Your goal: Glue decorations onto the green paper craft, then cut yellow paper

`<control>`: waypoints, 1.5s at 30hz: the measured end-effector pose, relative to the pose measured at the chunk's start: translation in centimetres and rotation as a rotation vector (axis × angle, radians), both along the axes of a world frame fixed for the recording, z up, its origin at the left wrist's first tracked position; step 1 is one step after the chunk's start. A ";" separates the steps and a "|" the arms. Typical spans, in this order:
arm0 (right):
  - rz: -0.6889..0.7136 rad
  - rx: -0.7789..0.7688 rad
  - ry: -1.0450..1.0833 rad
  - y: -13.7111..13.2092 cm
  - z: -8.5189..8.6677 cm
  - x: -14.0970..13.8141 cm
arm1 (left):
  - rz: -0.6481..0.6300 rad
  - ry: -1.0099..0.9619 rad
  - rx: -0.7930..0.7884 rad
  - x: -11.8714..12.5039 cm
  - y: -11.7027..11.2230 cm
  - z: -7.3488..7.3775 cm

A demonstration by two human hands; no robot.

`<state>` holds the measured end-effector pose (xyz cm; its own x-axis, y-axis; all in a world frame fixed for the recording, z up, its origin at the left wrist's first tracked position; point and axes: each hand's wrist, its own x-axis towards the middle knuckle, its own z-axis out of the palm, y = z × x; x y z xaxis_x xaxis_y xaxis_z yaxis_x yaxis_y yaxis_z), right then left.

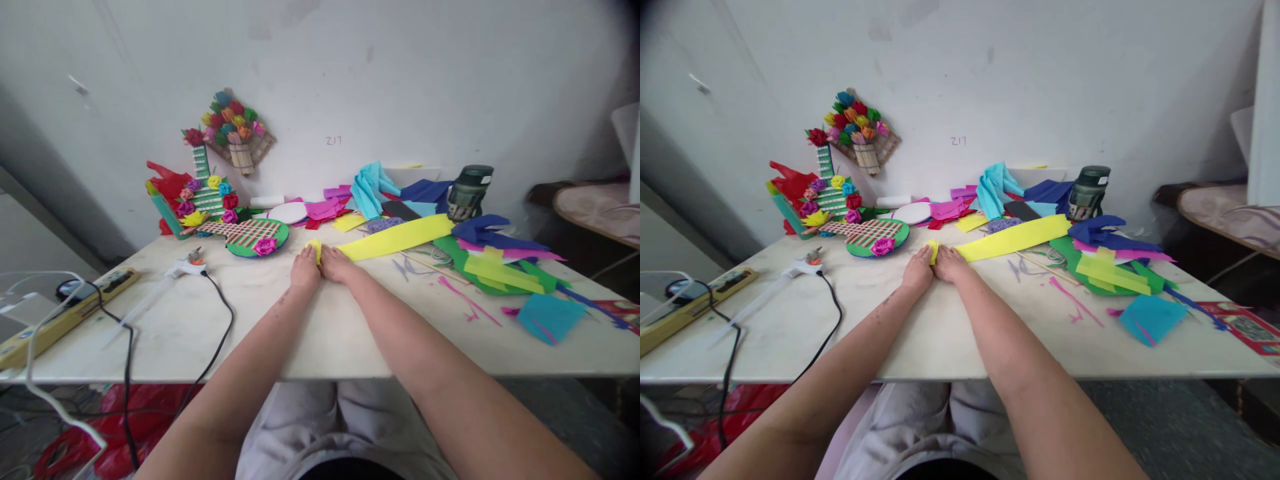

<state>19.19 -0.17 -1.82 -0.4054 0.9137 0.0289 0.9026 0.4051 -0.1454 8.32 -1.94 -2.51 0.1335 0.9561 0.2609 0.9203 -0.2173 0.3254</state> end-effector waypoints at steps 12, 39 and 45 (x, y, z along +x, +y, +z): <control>0.003 0.000 0.015 0.6 -0.4 -0.1 | -0.190 0.016 0.031 -1.7 1.7 -0.4; -0.018 -0.024 0.114 0.9 -0.9 0.0 | -0.102 0.128 -0.028 -1.0 0.6 0.3; 0.008 -0.052 0.092 1.2 -0.8 0.2 | -0.151 0.188 -0.048 -1.1 0.3 0.9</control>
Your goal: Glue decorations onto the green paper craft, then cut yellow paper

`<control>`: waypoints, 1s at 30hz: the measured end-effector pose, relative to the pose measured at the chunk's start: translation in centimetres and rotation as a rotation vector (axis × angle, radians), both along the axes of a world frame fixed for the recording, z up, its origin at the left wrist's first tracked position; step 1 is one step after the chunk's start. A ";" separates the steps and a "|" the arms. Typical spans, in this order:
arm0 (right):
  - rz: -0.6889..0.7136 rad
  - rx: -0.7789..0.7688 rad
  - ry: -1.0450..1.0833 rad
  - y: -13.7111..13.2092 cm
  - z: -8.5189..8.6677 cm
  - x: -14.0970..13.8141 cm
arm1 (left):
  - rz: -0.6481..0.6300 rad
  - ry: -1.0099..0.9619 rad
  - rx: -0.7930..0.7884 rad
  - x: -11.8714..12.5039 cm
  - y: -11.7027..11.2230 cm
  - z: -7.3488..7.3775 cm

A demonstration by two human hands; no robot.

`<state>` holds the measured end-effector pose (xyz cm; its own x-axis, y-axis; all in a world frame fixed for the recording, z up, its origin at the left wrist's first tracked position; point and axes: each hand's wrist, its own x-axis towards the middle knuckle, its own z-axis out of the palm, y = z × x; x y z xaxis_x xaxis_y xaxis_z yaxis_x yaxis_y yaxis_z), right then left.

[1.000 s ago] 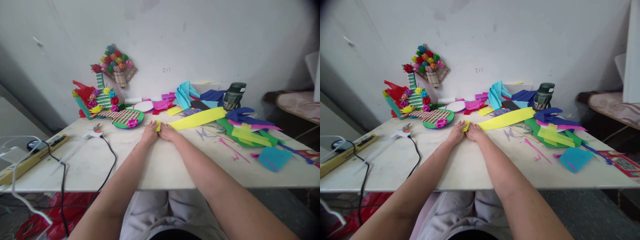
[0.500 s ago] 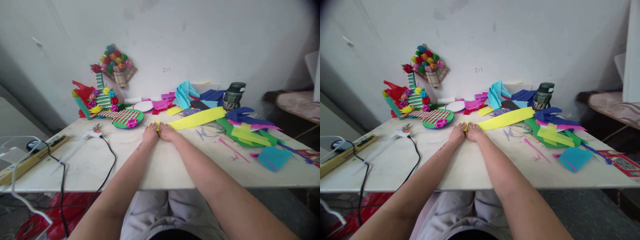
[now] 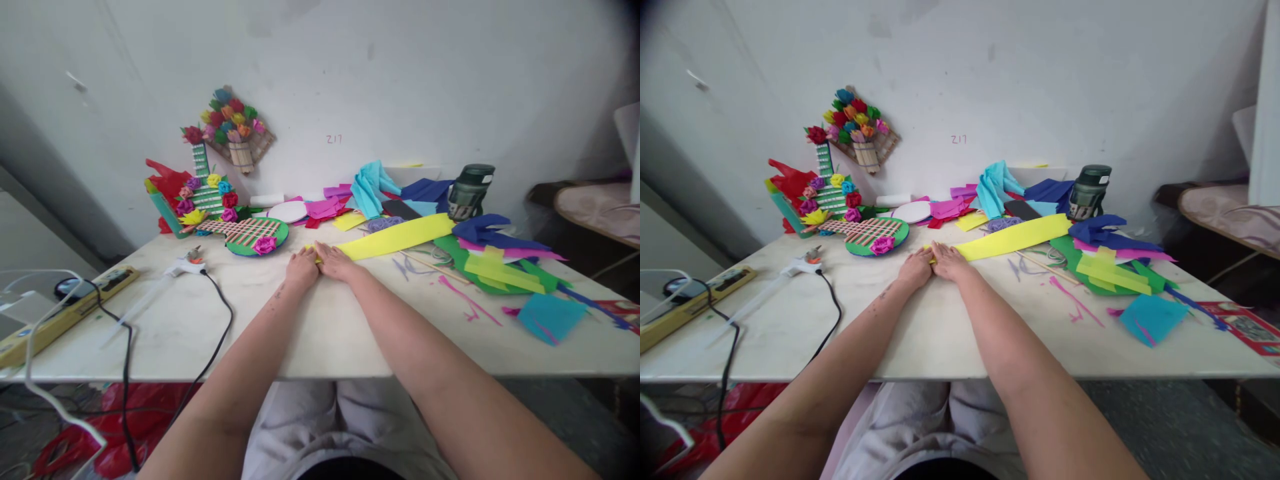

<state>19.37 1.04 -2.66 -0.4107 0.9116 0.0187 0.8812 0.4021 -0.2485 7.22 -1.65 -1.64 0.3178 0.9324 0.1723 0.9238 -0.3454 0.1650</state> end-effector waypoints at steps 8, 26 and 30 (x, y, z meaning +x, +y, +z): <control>0.039 -0.061 -0.074 -0.6 1.3 0.4 | -0.040 0.054 -0.136 -0.8 0.4 0.5; 0.012 -0.065 0.040 0.6 0.8 0.5 | -0.027 0.034 -0.126 -0.8 -0.5 0.5; 0.010 -0.045 -0.032 0.5 0.7 0.2 | -0.056 0.061 -0.095 -0.9 -0.3 0.2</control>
